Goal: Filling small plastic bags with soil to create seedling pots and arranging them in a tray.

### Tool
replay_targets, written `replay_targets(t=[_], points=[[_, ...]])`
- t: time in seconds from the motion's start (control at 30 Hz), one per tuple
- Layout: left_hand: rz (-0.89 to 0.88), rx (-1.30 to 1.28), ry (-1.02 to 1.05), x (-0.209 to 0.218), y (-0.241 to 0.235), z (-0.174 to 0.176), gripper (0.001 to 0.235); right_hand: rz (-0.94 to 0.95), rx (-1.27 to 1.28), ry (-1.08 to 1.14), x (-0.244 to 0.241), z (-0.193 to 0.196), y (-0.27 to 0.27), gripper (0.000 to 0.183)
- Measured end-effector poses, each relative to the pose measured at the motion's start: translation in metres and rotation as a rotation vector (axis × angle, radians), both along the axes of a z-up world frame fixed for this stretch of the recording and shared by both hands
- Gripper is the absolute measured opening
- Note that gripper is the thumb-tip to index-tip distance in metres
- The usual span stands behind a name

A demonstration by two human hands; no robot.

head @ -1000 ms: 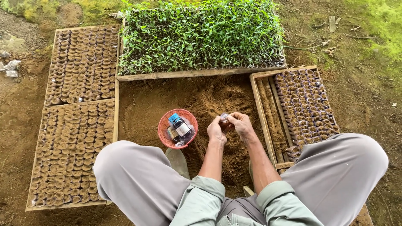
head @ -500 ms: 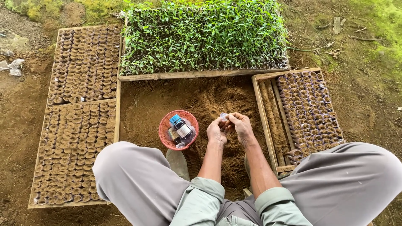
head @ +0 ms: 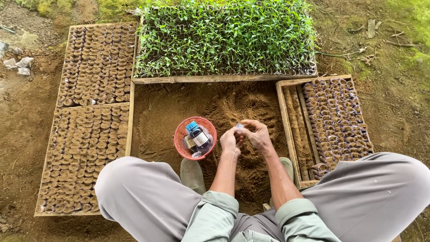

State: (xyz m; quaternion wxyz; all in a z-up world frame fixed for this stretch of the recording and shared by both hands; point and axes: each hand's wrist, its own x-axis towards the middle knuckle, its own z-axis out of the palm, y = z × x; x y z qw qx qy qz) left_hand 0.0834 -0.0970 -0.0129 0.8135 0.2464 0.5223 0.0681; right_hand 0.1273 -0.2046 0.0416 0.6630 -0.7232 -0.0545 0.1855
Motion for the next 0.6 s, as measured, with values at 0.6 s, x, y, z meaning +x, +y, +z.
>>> replay_targets(t=[0.6], points=[[-0.109,-0.005,-0.088,-0.008,-0.004,-0.02,0.05,-0.131,-0.001,0.207,0.0,-0.026,0.001,0.009]])
